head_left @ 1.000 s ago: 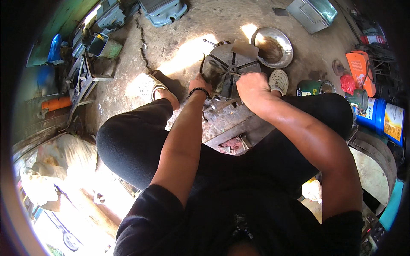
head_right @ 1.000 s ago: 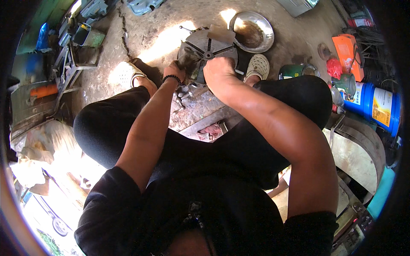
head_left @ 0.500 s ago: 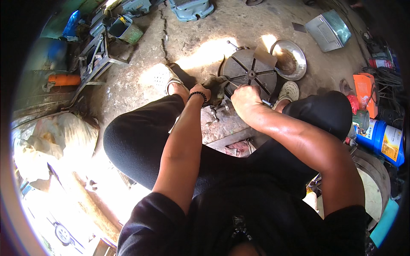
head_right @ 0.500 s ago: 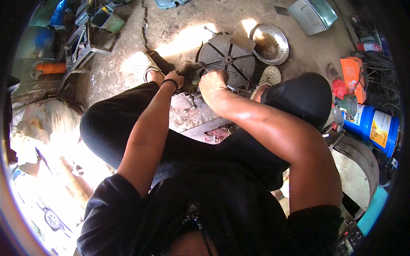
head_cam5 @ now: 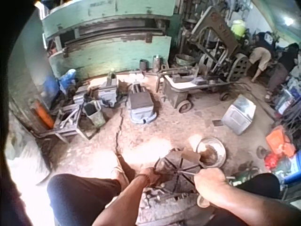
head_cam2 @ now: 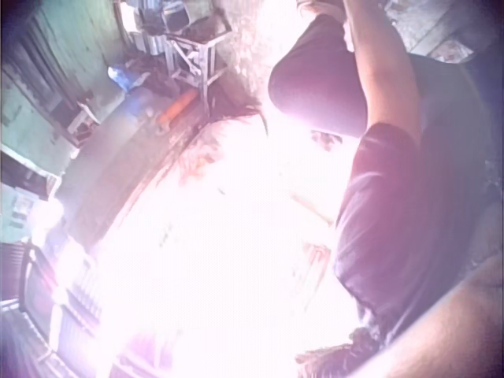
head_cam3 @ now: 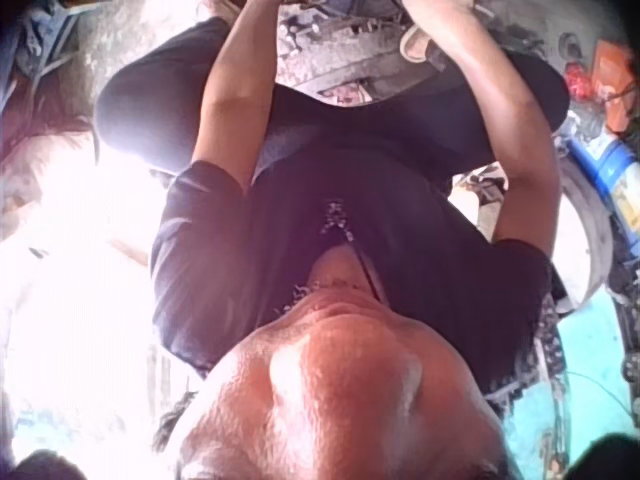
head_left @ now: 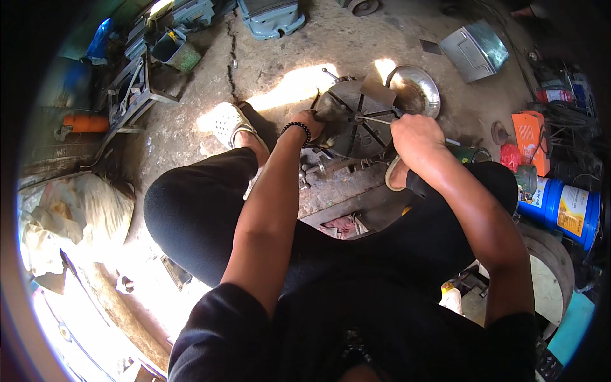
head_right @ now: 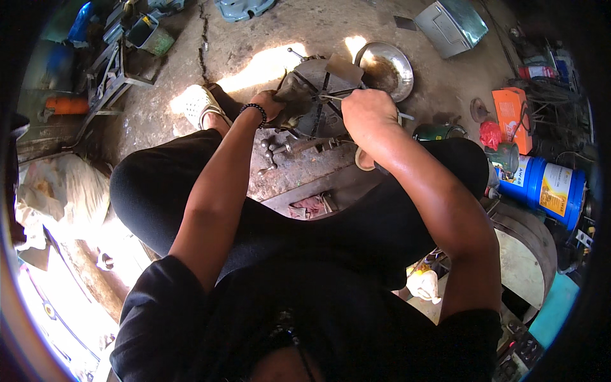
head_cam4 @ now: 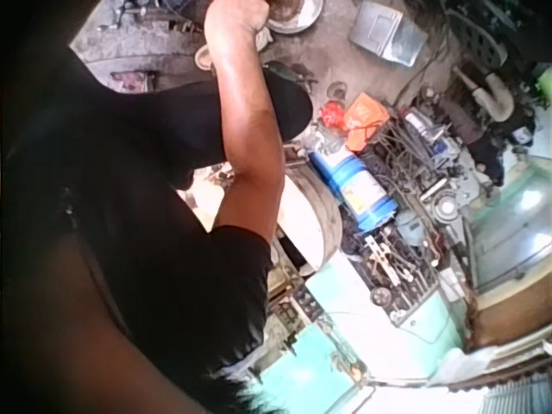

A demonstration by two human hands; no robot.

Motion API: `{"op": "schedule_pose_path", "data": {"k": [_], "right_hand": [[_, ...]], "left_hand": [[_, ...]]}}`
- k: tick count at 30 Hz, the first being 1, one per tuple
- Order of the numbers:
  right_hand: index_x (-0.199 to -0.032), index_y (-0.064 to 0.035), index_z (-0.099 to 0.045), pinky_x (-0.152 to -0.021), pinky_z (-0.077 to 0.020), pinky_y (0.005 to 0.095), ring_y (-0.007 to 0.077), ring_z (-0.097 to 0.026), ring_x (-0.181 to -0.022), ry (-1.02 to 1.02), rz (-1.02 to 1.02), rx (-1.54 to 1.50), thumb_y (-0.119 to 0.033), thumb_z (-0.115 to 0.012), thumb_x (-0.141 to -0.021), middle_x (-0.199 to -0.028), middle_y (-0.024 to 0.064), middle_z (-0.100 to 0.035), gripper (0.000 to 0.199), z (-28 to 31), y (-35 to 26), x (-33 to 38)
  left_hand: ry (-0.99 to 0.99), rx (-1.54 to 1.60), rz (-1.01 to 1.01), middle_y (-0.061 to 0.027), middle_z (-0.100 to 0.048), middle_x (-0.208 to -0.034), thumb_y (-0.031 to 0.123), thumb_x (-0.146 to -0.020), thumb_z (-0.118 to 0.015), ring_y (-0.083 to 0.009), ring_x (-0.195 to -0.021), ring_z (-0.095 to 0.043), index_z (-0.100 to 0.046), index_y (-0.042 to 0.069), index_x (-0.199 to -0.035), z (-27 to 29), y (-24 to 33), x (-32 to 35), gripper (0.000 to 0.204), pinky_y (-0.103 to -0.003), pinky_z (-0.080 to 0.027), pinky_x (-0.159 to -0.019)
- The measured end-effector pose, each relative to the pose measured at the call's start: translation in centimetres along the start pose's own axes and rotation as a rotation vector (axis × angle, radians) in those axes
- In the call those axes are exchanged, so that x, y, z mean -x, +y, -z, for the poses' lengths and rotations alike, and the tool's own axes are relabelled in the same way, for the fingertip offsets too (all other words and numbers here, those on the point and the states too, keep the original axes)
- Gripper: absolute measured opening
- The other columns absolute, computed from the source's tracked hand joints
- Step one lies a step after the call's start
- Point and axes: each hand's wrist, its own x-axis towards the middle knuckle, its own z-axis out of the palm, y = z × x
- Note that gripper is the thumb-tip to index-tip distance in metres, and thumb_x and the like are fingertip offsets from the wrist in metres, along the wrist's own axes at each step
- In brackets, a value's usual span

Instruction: The person sits on the floor and scrubs a circular metal part with a wire brush, then wipes it with a cloth. They repeatedly scrub and wipe the part, occasionally flipping it over to clean different sides.

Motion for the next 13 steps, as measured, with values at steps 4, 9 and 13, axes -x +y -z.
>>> {"op": "schedule_pose_path", "data": {"k": [4, 9, 13], "right_hand": [[-0.092, -0.0036, -0.078, -0.078, -0.0597, 0.0415, 0.0315, -0.074, -0.092, -0.021, 0.062, 0.019, -0.011, -0.061, -0.084, -0.096, 0.0163, -0.075, 0.02, 0.7, 0.1, -1.0], [-0.09, -0.0051, -0.079, -0.075, -0.0595, 0.0387, 0.029, -0.075, -0.089, -0.016, 0.169, 0.046, -0.011, -0.061, -0.085, -0.094, 0.0142, -0.076, 0.019, 0.6, -0.7, -3.2], [-0.09, -0.0057, -0.079, -0.076, -0.0593, 0.0381, 0.0287, -0.075, -0.091, -0.033, 0.209, 0.074, -0.012, -0.062, -0.085, -0.094, 0.0136, -0.076, 0.019, 0.6, -1.0, -5.1]], "left_hand": [[-0.066, -0.06, 0.145, -0.0202, -0.064, -0.132, 0.036, -0.087, -0.059, -0.0349, -0.122, -0.062, -0.067, 0.002, -0.126, -0.8, 0.3, -2.3, 0.052, -0.04, -0.052, -0.102], [-0.101, -0.067, 0.169, -0.0229, -0.063, -0.133, 0.033, -0.086, -0.058, -0.034, -0.124, -0.061, -0.067, 0.0, -0.125, -1.5, 1.3, -3.1, 0.052, -0.04, -0.052, -0.101], [-0.091, -0.068, 0.192, -0.0241, -0.062, -0.133, 0.032, -0.087, -0.058, -0.0341, -0.125, -0.061, -0.066, 0.003, -0.128, -1.6, 1.8, -4.1, 0.051, -0.039, -0.05, -0.104]]}}
